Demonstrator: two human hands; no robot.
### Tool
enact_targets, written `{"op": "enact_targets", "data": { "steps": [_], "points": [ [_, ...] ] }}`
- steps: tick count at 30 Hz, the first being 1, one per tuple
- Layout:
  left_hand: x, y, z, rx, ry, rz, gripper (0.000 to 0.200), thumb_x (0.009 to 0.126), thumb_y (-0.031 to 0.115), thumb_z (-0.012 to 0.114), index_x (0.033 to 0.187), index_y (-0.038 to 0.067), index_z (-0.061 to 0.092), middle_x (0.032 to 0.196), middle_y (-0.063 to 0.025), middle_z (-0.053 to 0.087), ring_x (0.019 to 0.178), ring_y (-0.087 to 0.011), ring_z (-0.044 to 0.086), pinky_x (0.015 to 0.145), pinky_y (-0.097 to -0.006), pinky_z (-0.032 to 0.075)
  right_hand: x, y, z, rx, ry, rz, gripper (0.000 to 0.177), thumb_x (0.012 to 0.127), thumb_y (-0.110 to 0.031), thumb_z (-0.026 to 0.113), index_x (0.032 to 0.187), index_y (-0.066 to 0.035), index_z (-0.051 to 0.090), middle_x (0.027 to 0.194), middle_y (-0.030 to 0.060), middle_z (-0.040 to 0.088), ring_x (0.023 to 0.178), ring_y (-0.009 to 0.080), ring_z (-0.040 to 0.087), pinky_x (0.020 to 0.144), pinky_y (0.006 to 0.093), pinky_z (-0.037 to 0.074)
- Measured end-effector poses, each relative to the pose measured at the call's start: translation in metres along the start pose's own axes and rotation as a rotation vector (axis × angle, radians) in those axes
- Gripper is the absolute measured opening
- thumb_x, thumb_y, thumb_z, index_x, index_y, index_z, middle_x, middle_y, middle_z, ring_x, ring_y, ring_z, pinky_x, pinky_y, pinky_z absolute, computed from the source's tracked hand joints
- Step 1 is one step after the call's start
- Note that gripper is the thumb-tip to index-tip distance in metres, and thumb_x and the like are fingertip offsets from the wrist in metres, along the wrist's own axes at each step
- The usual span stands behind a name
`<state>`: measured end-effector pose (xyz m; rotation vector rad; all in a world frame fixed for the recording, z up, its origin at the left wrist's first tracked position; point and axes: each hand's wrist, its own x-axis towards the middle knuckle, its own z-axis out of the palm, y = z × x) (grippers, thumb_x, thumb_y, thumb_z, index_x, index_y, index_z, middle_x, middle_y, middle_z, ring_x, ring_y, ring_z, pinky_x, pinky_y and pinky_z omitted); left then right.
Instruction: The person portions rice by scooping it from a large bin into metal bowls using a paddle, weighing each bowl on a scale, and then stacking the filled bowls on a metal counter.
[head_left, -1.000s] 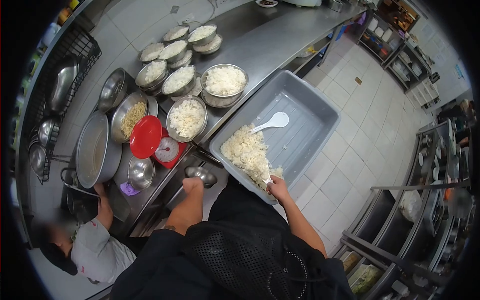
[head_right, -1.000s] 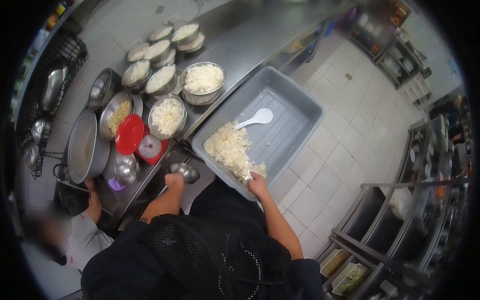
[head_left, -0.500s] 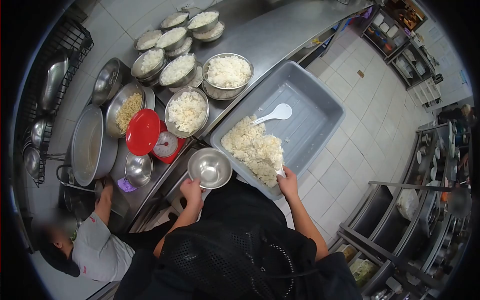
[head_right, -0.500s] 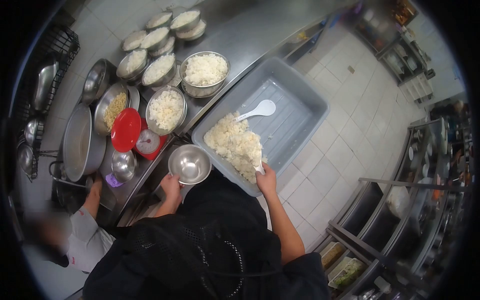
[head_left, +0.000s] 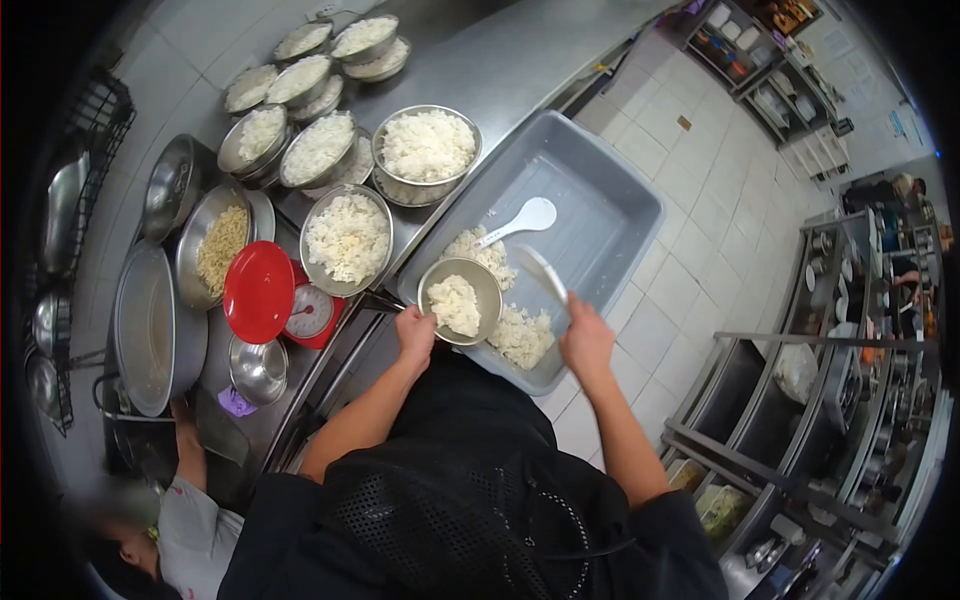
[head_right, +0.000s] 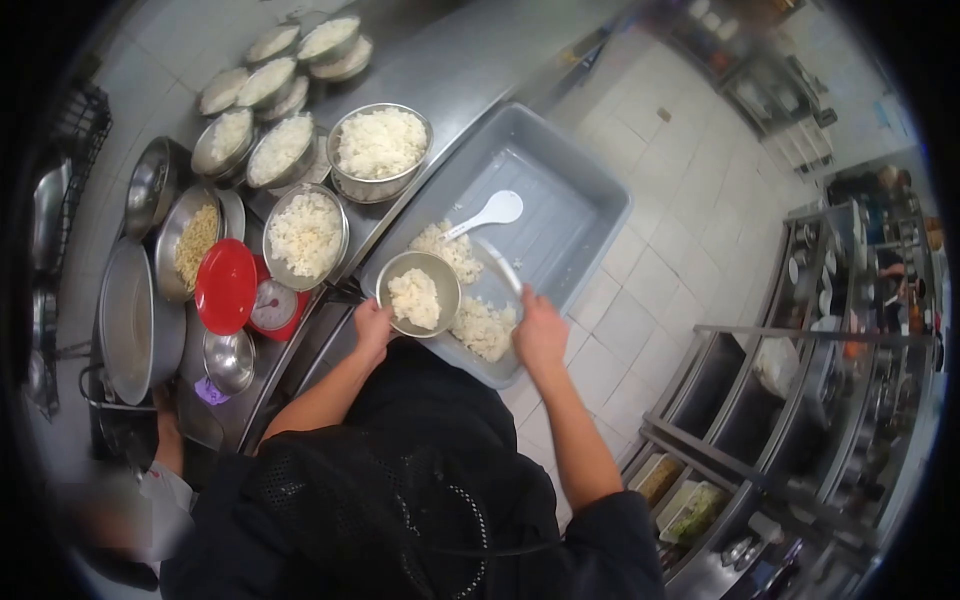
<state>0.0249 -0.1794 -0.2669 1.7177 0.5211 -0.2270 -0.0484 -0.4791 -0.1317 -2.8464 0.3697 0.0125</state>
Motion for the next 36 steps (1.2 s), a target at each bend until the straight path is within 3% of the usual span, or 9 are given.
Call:
{"op": "enact_targets", "data": {
  "steps": [2, 4, 6, 12, 19, 25, 28, 31, 36],
  "points": [
    [-0.019, 0.049, -0.013, -0.132, -0.048, -0.158, 0.007, 0.08, -0.003, 0.061, 0.087, -0.001, 0.062, 0.075, -0.0067, 0.063, 0.06, -0.015, 0.061, 0.051, -0.0282, 0.047, 0.014, 0.03, 0.019, -0.133, -0.165, 0.066, 0.045, 0.082, -0.008, 0.061, 0.127, -0.008, 0.064, 0.102, 0.0121, 0.07, 0.091, 0.0334, 0.071, 0.074, 0.044, 0.057],
    [0.0, 0.032, -0.021, -0.168, -0.096, -0.158, 0.012, 0.08, -0.004, 0.06, 0.09, -0.001, 0.064, 0.076, -0.006, 0.063, 0.059, -0.0138, 0.06, 0.049, -0.0259, 0.044, 0.032, 0.042, 0.04, -0.257, -0.323, 0.122, 0.038, 0.085, -0.01, 0.061, 0.122, -0.006, 0.068, 0.105, 0.0124, 0.073, 0.093, 0.0333, 0.072, 0.077, 0.0428, 0.058],
    [0.012, 0.022, -0.022, -0.182, -0.105, -0.161, 0.007, 0.079, -0.003, 0.061, 0.086, 0.0, 0.063, 0.075, -0.0052, 0.063, 0.059, -0.0126, 0.059, 0.051, -0.0254, 0.044, 0.044, 0.044, 0.058, -0.325, -0.684, 0.104, 0.026, 0.089, -0.012, 0.059, 0.11, -0.007, 0.075, 0.108, 0.0151, 0.075, 0.1, 0.0331, 0.073, 0.083, 0.0416, 0.059],
    [0.027, 0.012, -0.011, -0.087, -0.084, -0.141, 0.016, 0.079, 0.001, 0.063, 0.093, -0.003, 0.07, 0.083, -0.0066, 0.07, 0.071, -0.0138, 0.064, 0.064, -0.0299, 0.049, 0.065, 0.035, 0.07, -0.241, -0.855, 0.159, 0.027, 0.085, -0.016, 0.062, 0.105, -0.005, 0.076, 0.111, 0.0186, 0.074, 0.107, 0.0355, 0.071, 0.089, 0.0445, 0.057],
    [0.031, 0.026, -0.016, 0.133, -0.052, -0.088, 0.022, 0.08, 0.004, 0.063, 0.097, -0.008, 0.071, 0.086, -0.0137, 0.073, 0.08, -0.0175, 0.067, 0.074, -0.0355, 0.052, 0.045, 0.022, 0.135, -0.086, -0.917, 0.161, 0.036, 0.083, -0.017, 0.06, 0.113, -0.001, 0.073, 0.119, 0.0212, 0.071, 0.112, 0.0371, 0.068, 0.095, 0.0458, 0.055],
    [0.035, 0.029, -0.019, 0.094, -0.124, -0.158, 0.028, 0.077, 0.001, 0.061, 0.103, -0.006, 0.071, 0.094, -0.0109, 0.073, 0.084, -0.0167, 0.067, 0.076, -0.0333, 0.051, 0.049, 0.001, 0.181, -0.029, -0.801, 0.306, 0.035, 0.084, -0.02, 0.06, 0.114, -0.008, 0.074, 0.118, 0.0197, 0.071, 0.111, 0.0366, 0.069, 0.093, 0.0449, 0.055],
    [0.041, 0.018, -0.021, 0.012, -0.171, -0.175, 0.027, 0.078, 0.0, 0.06, 0.103, -0.005, 0.07, 0.095, -0.0092, 0.072, 0.083, -0.0165, 0.066, 0.074, -0.0316, 0.051, 0.049, -0.009, 0.202, 0.125, -0.695, 0.271, 0.032, 0.085, -0.019, 0.056, 0.108, -0.015, 0.077, 0.111, 0.0156, 0.074, 0.108, 0.0365, 0.069, 0.095, 0.0523, 0.052],
    [0.041, 0.027, -0.021, -0.006, -0.204, -0.211, 0.023, 0.079, 0.0, 0.06, 0.1, -0.003, 0.069, 0.091, -0.0073, 0.07, 0.078, -0.0146, 0.065, 0.071, -0.0292, 0.05, 0.038, -0.02, 0.228, 0.253, -0.567, 0.445, 0.035, 0.087, -0.021, 0.053, 0.112, -0.016, 0.076, 0.113, 0.0151, 0.073, 0.119, 0.0363, 0.063, 0.099, 0.0703, 0.034],
    [0.019, 0.056, -0.009, -0.114, -0.132, -0.291, 0.019, 0.081, 0.0, 0.061, 0.099, -0.001, 0.068, 0.087, -0.0052, 0.068, 0.074, -0.0115, 0.062, 0.067, -0.0256, 0.048, 0.016, -0.005, 0.277, 0.606, -0.557, 0.52, 0.034, 0.087, -0.018, 0.059, 0.117, -0.015, 0.075, 0.1, 0.0134, 0.075, 0.099, 0.0292, 0.069, 0.089, 0.0515, 0.048]
  ]
}}
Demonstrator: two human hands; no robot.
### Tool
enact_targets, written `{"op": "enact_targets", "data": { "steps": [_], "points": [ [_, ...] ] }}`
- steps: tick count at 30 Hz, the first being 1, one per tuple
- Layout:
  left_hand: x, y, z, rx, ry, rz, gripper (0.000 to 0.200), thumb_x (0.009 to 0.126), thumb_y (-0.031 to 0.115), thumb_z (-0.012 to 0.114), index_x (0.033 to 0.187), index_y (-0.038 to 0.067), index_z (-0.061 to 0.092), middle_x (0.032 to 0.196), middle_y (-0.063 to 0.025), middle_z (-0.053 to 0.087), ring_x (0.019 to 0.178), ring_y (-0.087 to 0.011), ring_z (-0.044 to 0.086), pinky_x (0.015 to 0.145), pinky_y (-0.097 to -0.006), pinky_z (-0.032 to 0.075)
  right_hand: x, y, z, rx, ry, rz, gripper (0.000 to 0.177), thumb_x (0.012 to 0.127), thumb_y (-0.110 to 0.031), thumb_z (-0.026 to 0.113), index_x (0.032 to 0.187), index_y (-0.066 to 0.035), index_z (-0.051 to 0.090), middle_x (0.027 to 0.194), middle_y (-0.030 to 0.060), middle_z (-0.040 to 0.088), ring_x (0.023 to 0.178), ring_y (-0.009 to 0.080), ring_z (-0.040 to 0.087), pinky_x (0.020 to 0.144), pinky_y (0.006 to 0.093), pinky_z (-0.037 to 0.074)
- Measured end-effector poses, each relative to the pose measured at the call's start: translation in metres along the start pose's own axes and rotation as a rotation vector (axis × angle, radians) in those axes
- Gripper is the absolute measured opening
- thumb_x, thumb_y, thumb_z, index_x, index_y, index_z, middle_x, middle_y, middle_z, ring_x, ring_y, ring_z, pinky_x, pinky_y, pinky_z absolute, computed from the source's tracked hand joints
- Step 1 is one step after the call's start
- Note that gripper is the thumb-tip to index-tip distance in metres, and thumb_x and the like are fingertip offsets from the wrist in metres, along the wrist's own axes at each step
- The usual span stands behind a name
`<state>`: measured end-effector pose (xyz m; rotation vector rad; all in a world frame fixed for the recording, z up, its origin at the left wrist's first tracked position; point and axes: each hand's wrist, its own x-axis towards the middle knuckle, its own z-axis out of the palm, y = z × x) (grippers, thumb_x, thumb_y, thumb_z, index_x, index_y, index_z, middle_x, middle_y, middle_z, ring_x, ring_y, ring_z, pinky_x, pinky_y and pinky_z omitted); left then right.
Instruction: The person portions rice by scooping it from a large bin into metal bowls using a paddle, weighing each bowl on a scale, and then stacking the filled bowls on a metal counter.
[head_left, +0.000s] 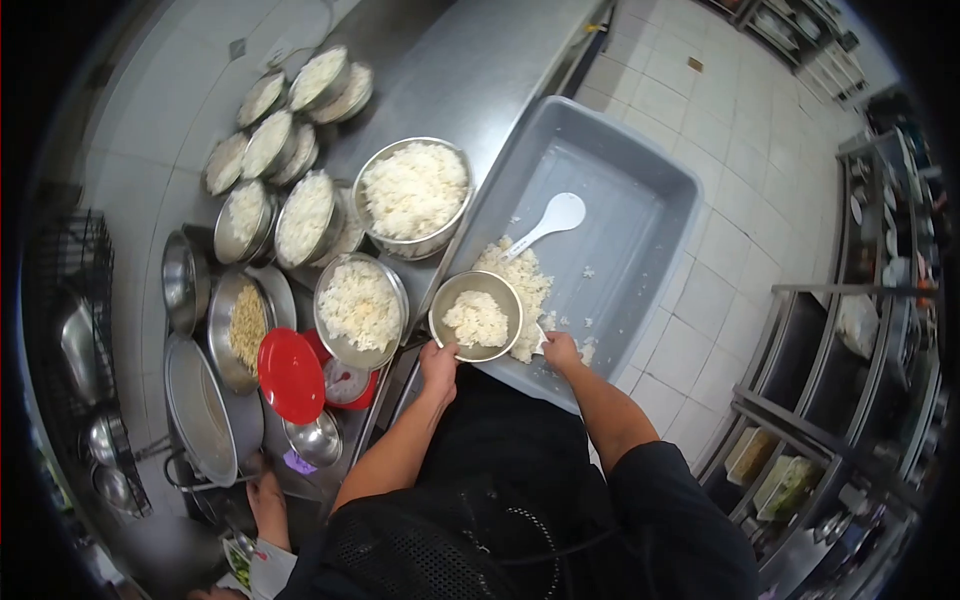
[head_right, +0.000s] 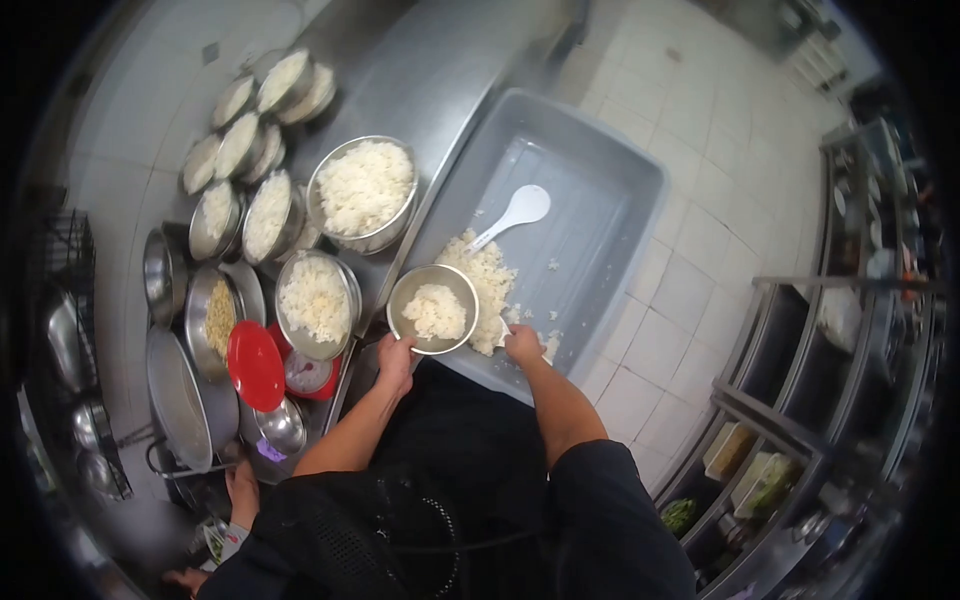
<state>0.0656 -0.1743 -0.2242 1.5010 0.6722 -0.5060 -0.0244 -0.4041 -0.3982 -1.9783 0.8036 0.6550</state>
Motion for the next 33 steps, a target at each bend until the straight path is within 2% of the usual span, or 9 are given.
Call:
{"op": "enact_targets", "data": {
  "steps": [4, 6, 12, 15, 19, 21, 26, 30, 33],
  "points": [
    [-0.009, -0.004, -0.017, 0.003, 0.045, 0.128, 0.018, 0.083, -0.001, 0.061, 0.099, -0.001, 0.068, 0.086, -0.0044, 0.068, 0.075, -0.0119, 0.063, 0.067, -0.0271, 0.049, 0.012, 0.029, 0.012, 0.391, -0.065, -0.081, 0.032, 0.088, -0.012, 0.064, 0.119, -0.011, 0.074, 0.082, 0.0103, 0.071, 0.076, 0.0192, 0.066, 0.072, 0.0354, 0.053],
    [-0.017, -0.001, -0.021, 0.253, 0.03, 0.299, 0.018, 0.083, -0.002, 0.06, 0.099, -0.001, 0.068, 0.086, -0.0046, 0.067, 0.078, -0.0114, 0.064, 0.071, -0.0272, 0.051, 0.008, 0.022, -0.001, 0.399, 0.01, -0.098, 0.031, 0.089, -0.012, 0.062, 0.119, -0.01, 0.073, 0.081, 0.0094, 0.069, 0.075, 0.0173, 0.064, 0.072, 0.0369, 0.053],
    [-0.01, -0.005, -0.023, 0.265, 0.112, 0.382, 0.015, 0.083, 0.0, 0.059, 0.095, -0.002, 0.068, 0.078, -0.0048, 0.066, 0.062, -0.0117, 0.061, 0.048, -0.0278, 0.047, -0.038, -0.044, -0.098, 0.131, 0.378, -0.221, 0.031, 0.091, -0.011, 0.062, 0.121, -0.008, 0.07, 0.09, 0.0126, 0.072, 0.081, 0.0238, 0.068, 0.074, 0.0395, 0.052],
    [0.007, -0.008, 0.002, 0.353, 0.103, 0.495, 0.012, 0.079, 0.002, 0.061, 0.084, -0.008, 0.066, 0.079, -0.0175, 0.071, 0.071, -0.0251, 0.068, 0.07, -0.0406, 0.052, -0.075, -0.075, -0.126, -0.028, 0.538, -0.341, 0.037, 0.088, -0.01, 0.062, 0.125, -0.012, 0.068, 0.103, 0.0147, 0.072, 0.093, 0.0309, 0.069, 0.079, 0.043, 0.05],
    [0.011, -0.007, 0.051, 0.467, 0.116, 0.352, 0.012, 0.078, 0.003, 0.063, 0.071, -0.006, 0.06, 0.068, -0.015, 0.066, 0.066, -0.0258, 0.065, 0.065, -0.0428, 0.048, -0.115, -0.1, -0.122, -0.374, 0.535, -0.56, 0.053, 0.08, -0.003, 0.063, 0.132, -0.014, 0.063, 0.108, 0.011, 0.065, 0.092, 0.0342, 0.065, 0.078, 0.0467, 0.051],
    [0.022, -0.017, 0.065, 0.295, 0.088, 0.292, 0.008, 0.081, -0.003, 0.059, 0.073, -0.001, 0.057, 0.063, -0.0084, 0.058, 0.049, -0.0185, 0.057, 0.042, -0.0356, 0.043, -0.136, -0.105, -0.115, -0.415, 0.521, -0.607, 0.056, 0.077, -0.002, 0.063, 0.132, -0.014, 0.062, 0.105, 0.0103, 0.063, 0.089, 0.0336, 0.064, 0.076, 0.0461, 0.052],
    [0.001, -0.02, 0.05, 0.161, 0.086, 0.136, 0.003, 0.083, -0.002, 0.059, 0.08, -0.002, 0.058, 0.067, -0.0093, 0.06, 0.048, -0.0167, 0.057, 0.04, -0.0307, 0.046, -0.165, -0.098, -0.132, -0.408, 0.6, -0.699, 0.056, 0.076, -0.001, 0.062, 0.131, -0.013, 0.062, 0.104, 0.0083, 0.062, 0.085, 0.0315, 0.062, 0.072, 0.0446, 0.054],
    [-0.002, -0.015, 0.051, 0.019, 0.08, 0.154, 0.001, 0.082, -0.002, 0.059, 0.083, -0.003, 0.059, 0.072, -0.0098, 0.062, 0.05, -0.0171, 0.058, 0.042, -0.0313, 0.048, -0.181, -0.103, -0.106, -0.474, 0.387, -0.787, 0.05, 0.078, 0.002, 0.059, 0.125, -0.012, 0.066, 0.102, 0.0082, 0.064, 0.086, 0.0314, 0.063, 0.073, 0.0434, 0.054],
    [0.009, -0.023, 0.02, 0.057, 0.055, 0.163, 0.005, 0.08, -0.003, 0.059, 0.085, -0.002, 0.06, 0.075, -0.0096, 0.064, 0.054, -0.0167, 0.06, 0.045, -0.0309, 0.048, -0.176, -0.118, -0.131, -0.386, 0.419, -0.768, 0.047, 0.077, 0.001, 0.061, 0.123, -0.011, 0.066, 0.099, 0.0098, 0.065, 0.086, 0.0324, 0.065, 0.075, 0.0449, 0.054]
  ]
}}
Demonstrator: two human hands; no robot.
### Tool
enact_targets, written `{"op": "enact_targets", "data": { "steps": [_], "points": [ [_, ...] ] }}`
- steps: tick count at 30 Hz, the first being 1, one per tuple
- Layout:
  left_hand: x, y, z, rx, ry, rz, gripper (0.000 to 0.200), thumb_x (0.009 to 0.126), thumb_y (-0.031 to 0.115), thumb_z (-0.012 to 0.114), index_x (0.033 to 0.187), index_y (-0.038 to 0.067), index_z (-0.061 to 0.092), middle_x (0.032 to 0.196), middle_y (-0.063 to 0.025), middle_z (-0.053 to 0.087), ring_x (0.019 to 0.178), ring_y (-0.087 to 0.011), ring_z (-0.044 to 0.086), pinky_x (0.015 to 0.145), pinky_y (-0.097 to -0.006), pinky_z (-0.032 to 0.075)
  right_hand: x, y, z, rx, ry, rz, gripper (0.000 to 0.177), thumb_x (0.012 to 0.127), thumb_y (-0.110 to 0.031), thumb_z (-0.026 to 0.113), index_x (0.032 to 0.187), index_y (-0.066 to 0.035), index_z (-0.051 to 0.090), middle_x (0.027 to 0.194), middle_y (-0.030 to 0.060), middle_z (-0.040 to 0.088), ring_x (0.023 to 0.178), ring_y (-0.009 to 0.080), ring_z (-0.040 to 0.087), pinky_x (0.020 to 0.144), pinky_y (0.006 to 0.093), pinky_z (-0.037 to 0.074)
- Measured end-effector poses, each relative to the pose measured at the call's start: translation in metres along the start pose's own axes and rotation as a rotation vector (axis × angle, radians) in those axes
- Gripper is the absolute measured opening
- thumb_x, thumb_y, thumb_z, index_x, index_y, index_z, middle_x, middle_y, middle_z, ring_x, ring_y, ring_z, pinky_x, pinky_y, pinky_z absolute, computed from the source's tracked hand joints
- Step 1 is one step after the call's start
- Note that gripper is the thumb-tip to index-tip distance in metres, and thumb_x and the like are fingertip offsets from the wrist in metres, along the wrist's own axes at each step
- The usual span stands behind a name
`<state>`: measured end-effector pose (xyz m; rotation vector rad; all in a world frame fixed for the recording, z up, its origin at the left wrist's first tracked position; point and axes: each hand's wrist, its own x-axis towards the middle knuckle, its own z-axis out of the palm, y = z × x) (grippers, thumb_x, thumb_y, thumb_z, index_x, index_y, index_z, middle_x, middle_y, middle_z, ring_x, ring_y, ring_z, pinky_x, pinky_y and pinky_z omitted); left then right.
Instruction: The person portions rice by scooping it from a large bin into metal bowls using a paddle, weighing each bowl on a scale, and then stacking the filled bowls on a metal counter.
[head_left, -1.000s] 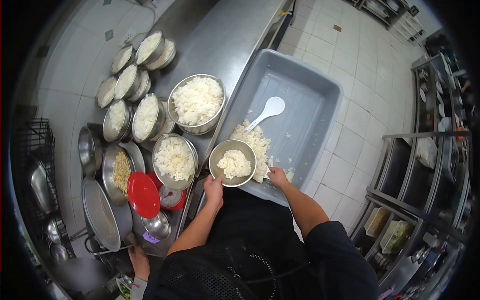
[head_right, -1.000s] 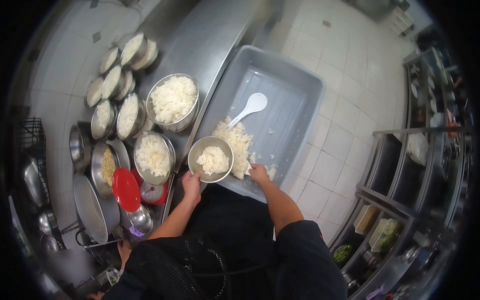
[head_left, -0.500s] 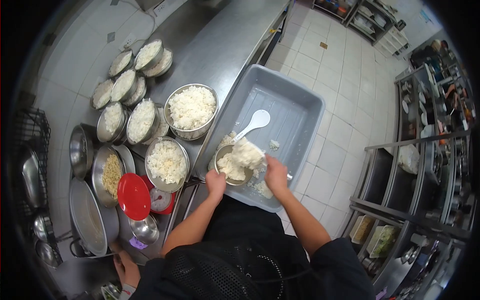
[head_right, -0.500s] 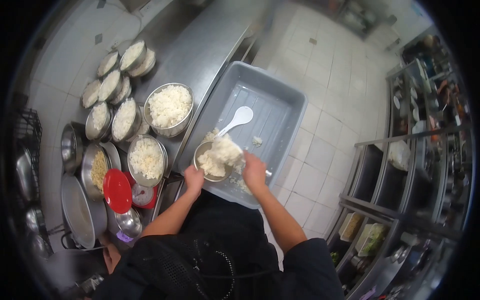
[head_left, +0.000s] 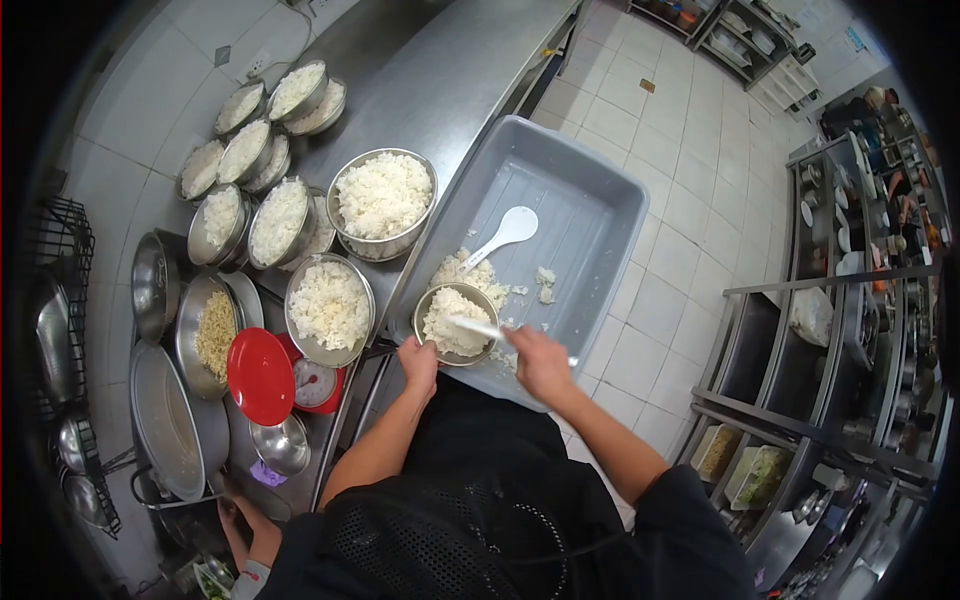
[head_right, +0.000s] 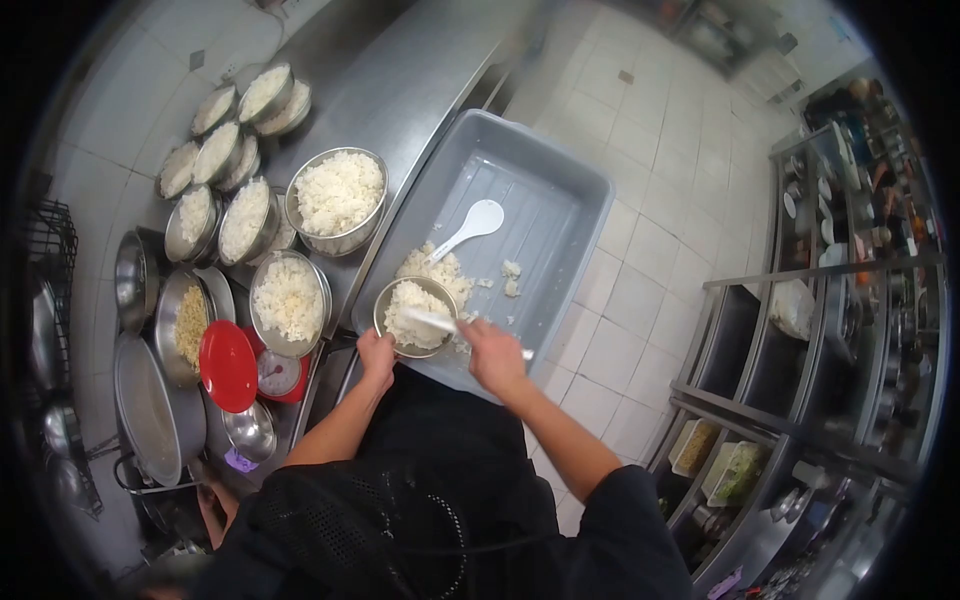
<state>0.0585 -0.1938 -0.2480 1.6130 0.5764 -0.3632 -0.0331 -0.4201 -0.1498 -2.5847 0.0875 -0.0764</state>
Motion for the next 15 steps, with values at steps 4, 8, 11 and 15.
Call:
{"op": "enact_targets", "data": {
  "steps": [4, 8, 11, 15],
  "points": [
    [-0.008, 0.016, -0.029, -0.037, -0.049, 0.01, 0.009, 0.076, -0.006, 0.055, 0.082, -0.001, 0.06, 0.075, -0.0043, 0.061, 0.061, -0.0121, 0.057, 0.052, -0.0295, 0.046, 0.052, 0.076, -0.027, -0.233, 0.018, 0.163, 0.041, 0.077, -0.003, 0.064, 0.117, -0.011, 0.066, 0.1, 0.0122, 0.068, 0.089, 0.0338, 0.069, 0.073, 0.0454, 0.055],
    [-0.029, 0.022, -0.069, -0.088, -0.075, -0.055, 0.02, 0.076, -0.006, 0.056, 0.094, -0.002, 0.064, 0.086, -0.0062, 0.066, 0.073, -0.0149, 0.063, 0.064, -0.0291, 0.051, 0.108, 0.181, 0.008, -0.487, -0.079, 0.301, 0.027, 0.085, -0.011, 0.061, 0.112, -0.008, 0.065, 0.096, 0.014, 0.072, 0.086, 0.0349, 0.072, 0.07, 0.0436, 0.058],
    [-0.046, 0.02, -0.097, -0.155, -0.062, -0.121, 0.029, 0.077, -0.008, 0.054, 0.103, -0.003, 0.065, 0.096, -0.0096, 0.069, 0.087, -0.0191, 0.067, 0.078, -0.0305, 0.054, 0.125, 0.205, 0.053, -0.487, -0.24, 0.506, 0.024, 0.089, -0.011, 0.057, 0.11, -0.007, 0.067, 0.101, 0.0153, 0.073, 0.091, 0.034, 0.073, 0.073, 0.0446, 0.058],
    [-0.059, 0.016, -0.117, -0.233, -0.026, -0.157, 0.023, 0.078, -0.006, 0.057, 0.099, -0.002, 0.065, 0.085, -0.0057, 0.069, 0.067, -0.0115, 0.063, 0.057, -0.0241, 0.049, 0.121, 0.177, 0.107, -0.226, -0.405, 0.397, 0.034, 0.089, -0.013, 0.056, 0.121, -0.013, 0.067, 0.11, 0.016, 0.073, 0.103, 0.0333, 0.07, 0.085, 0.0471, 0.055]
  ]
}}
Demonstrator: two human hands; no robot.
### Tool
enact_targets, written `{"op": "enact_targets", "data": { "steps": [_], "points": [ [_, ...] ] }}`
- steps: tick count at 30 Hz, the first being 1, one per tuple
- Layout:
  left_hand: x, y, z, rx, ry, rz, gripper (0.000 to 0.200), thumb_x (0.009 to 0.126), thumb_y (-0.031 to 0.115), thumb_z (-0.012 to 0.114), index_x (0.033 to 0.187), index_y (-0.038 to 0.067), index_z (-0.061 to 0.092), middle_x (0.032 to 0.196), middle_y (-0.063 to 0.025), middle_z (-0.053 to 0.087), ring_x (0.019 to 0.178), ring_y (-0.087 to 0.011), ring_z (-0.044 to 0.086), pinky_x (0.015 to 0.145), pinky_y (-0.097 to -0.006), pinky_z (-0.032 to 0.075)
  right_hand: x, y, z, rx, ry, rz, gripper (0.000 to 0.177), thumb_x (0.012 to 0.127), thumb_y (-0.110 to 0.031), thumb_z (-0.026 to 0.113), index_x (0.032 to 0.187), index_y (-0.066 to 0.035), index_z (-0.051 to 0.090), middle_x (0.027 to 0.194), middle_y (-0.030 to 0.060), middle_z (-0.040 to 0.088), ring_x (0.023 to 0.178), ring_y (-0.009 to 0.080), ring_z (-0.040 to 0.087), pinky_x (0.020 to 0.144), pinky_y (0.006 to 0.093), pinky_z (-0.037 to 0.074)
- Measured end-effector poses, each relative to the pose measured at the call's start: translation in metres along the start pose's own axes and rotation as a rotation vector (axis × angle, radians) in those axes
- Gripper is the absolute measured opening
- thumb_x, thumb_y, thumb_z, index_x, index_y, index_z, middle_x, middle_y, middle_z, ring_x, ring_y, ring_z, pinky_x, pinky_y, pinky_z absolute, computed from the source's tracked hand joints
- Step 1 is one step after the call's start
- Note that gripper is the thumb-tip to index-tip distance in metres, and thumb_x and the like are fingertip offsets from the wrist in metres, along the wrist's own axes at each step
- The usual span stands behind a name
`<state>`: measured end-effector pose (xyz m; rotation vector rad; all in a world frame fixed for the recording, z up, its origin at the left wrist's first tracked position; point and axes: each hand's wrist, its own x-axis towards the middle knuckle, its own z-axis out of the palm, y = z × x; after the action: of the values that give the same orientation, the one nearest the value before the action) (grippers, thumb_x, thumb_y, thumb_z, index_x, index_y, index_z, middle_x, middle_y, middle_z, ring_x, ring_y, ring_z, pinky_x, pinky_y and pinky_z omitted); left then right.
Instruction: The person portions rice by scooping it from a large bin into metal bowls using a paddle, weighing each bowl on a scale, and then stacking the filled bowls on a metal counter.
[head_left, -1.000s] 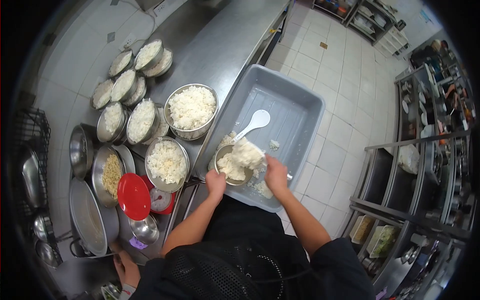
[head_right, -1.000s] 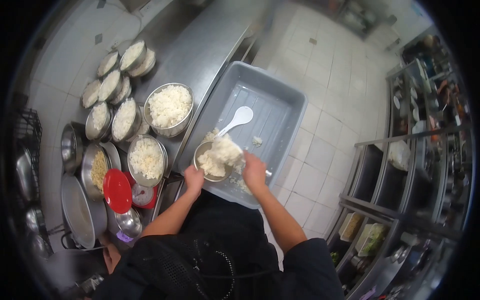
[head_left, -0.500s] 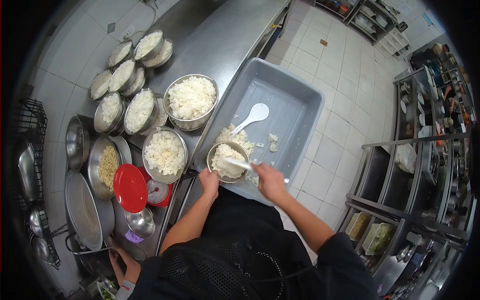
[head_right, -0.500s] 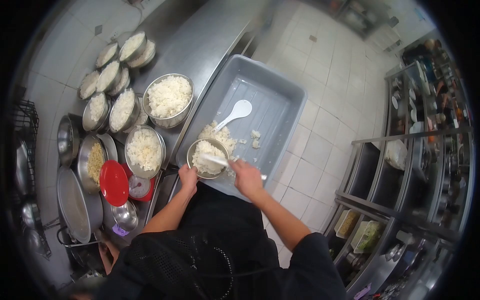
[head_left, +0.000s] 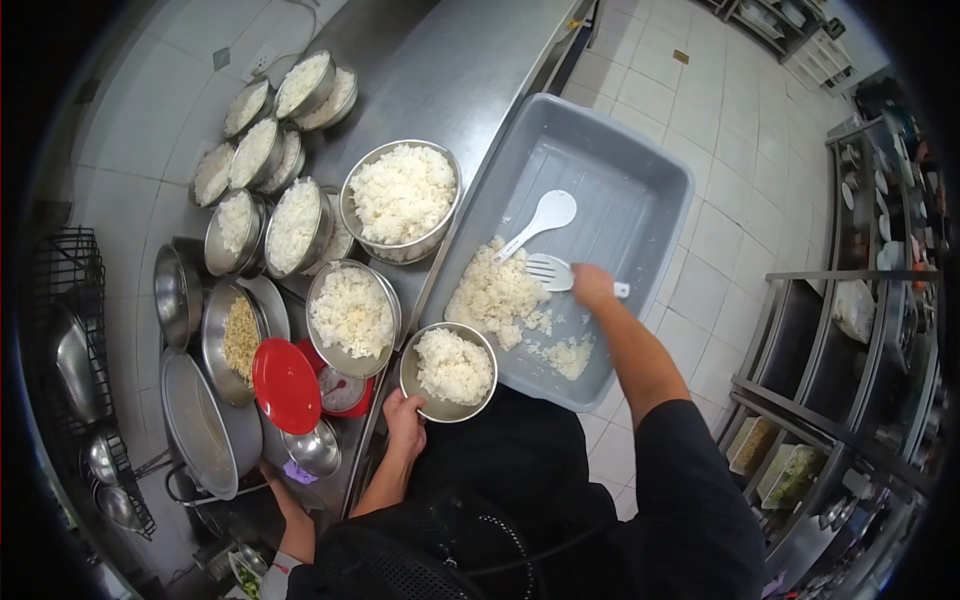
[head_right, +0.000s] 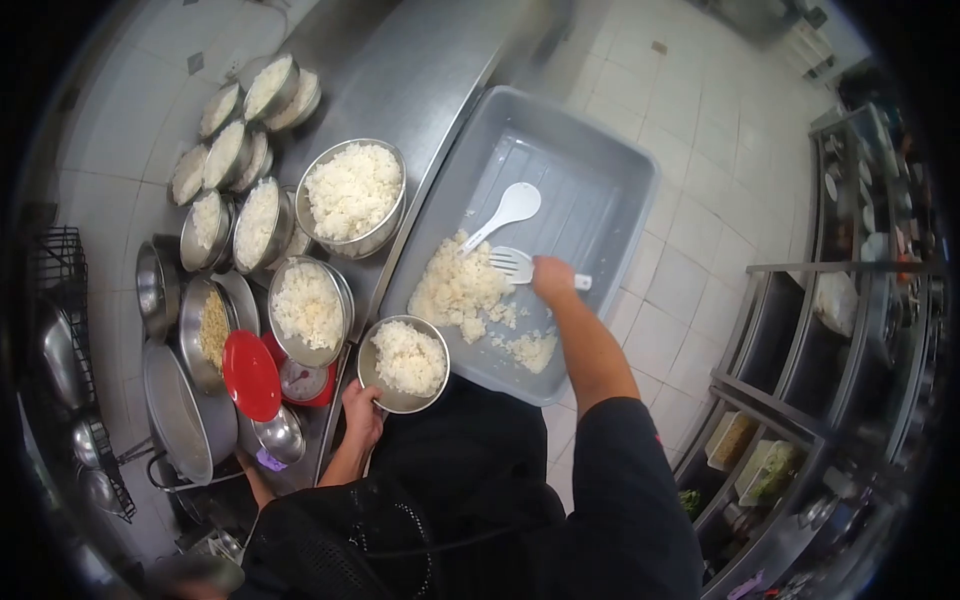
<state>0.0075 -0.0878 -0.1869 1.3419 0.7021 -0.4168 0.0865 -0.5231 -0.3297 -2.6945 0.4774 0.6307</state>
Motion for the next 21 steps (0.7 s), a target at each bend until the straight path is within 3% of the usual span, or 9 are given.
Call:
{"op": "enact_targets", "data": {
  "steps": [2, 4, 6, 9, 12, 14, 17, 20, 21],
  "points": [
    [0.0, 0.005, -0.01, 0.02, -0.038, -0.03, 0.03, 0.078, -0.008, 0.054, 0.106, -0.005, 0.063, 0.099, -0.0119, 0.071, 0.084, -0.0201, 0.069, 0.076, -0.0311, 0.055, -0.011, -0.017, 0.024, 0.117, -0.027, -0.056, 0.044, 0.089, -0.013, 0.055, 0.131, -0.016, 0.065, 0.113, 0.0171, 0.072, 0.109, 0.0346, 0.068, 0.092, 0.0517, 0.052],
    [0.004, 0.002, -0.016, 0.053, -0.008, -0.036, 0.028, 0.078, -0.009, 0.054, 0.105, -0.005, 0.063, 0.098, -0.0118, 0.071, 0.083, -0.0196, 0.069, 0.075, -0.0304, 0.055, -0.022, -0.031, 0.049, 0.166, -0.099, -0.104, 0.051, 0.088, -0.012, 0.053, 0.136, -0.024, 0.063, 0.116, 0.0165, 0.071, 0.115, 0.0357, 0.065, 0.101, 0.0625, 0.04],
    [0.003, 0.002, -0.013, 0.073, 0.029, -0.032, 0.027, 0.078, -0.009, 0.054, 0.103, -0.005, 0.064, 0.097, -0.0116, 0.071, 0.082, -0.0192, 0.069, 0.075, -0.0296, 0.055, -0.024, -0.037, 0.088, 0.176, -0.19, -0.16, 0.05, 0.088, -0.013, 0.053, 0.135, -0.024, 0.064, 0.117, 0.0168, 0.071, 0.115, 0.037, 0.063, 0.101, 0.0694, 0.032],
    [0.003, 0.005, -0.011, 0.108, 0.017, -0.005, 0.022, 0.077, -0.007, 0.057, 0.096, -0.002, 0.066, 0.09, -0.0094, 0.071, 0.078, -0.0168, 0.068, 0.07, -0.027, 0.053, -0.035, -0.052, 0.113, 0.294, -0.29, -0.11, 0.054, 0.085, -0.012, 0.056, 0.138, -0.021, 0.062, 0.128, 0.0151, 0.067, 0.126, 0.0354, 0.058, 0.102, 0.067, 0.033],
    [0.0, 0.013, -0.003, 0.111, 0.032, 0.022, 0.022, 0.078, -0.006, 0.058, 0.097, -0.003, 0.068, 0.087, -0.0063, 0.071, 0.068, -0.0115, 0.063, 0.06, -0.0243, 0.046, -0.04, -0.048, 0.115, 0.551, -0.293, -0.086, 0.047, 0.084, -0.01, 0.057, 0.129, -0.015, 0.068, 0.116, 0.0167, 0.071, 0.115, 0.0325, 0.065, 0.098, 0.0585, 0.041],
    [-0.003, 0.016, 0.0, 0.119, 0.015, 0.008, 0.022, 0.077, -0.006, 0.058, 0.096, -0.003, 0.069, 0.085, -0.0059, 0.071, 0.066, -0.0106, 0.062, 0.058, -0.0238, 0.045, -0.043, -0.041, 0.11, 0.789, -0.384, -0.15, 0.039, 0.084, -0.01, 0.058, 0.12, -0.009, 0.071, 0.102, 0.0176, 0.074, 0.099, 0.0281, 0.069, 0.09, 0.0446, 0.05],
    [0.007, 0.004, -0.001, 0.06, 0.006, 0.068, 0.015, 0.077, -0.006, 0.059, 0.089, 0.0, 0.067, 0.079, -0.004, 0.068, 0.062, -0.0098, 0.059, 0.055, -0.0227, 0.043, -0.052, -0.046, 0.067, 0.938, -0.497, 0.034, 0.035, 0.084, -0.009, 0.059, 0.116, -0.005, 0.071, 0.092, 0.0162, 0.074, 0.087, 0.0234, 0.067, 0.079, 0.0357, 0.052],
    [0.013, -0.009, -0.01, 0.129, 0.015, 0.083, 0.022, 0.076, -0.009, 0.056, 0.096, -0.004, 0.065, 0.088, -0.0094, 0.07, 0.074, -0.0162, 0.067, 0.069, -0.0277, 0.054, -0.051, -0.03, 0.044, 0.948, -0.331, -0.101, 0.037, 0.085, -0.009, 0.057, 0.119, -0.006, 0.07, 0.095, 0.0179, 0.073, 0.09, 0.0276, 0.069, 0.084, 0.0413, 0.051],
    [0.011, -0.009, -0.007, 0.138, 0.023, 0.094, 0.02, 0.076, -0.009, 0.056, 0.094, -0.004, 0.064, 0.087, -0.0093, 0.069, 0.073, -0.0155, 0.066, 0.066, -0.0276, 0.053, -0.054, -0.026, 0.034, 0.944, -0.317, -0.096, 0.037, 0.085, -0.009, 0.057, 0.119, -0.006, 0.07, 0.095, 0.0179, 0.073, 0.09, 0.0276, 0.069, 0.084, 0.0413, 0.051]
  ]
}}
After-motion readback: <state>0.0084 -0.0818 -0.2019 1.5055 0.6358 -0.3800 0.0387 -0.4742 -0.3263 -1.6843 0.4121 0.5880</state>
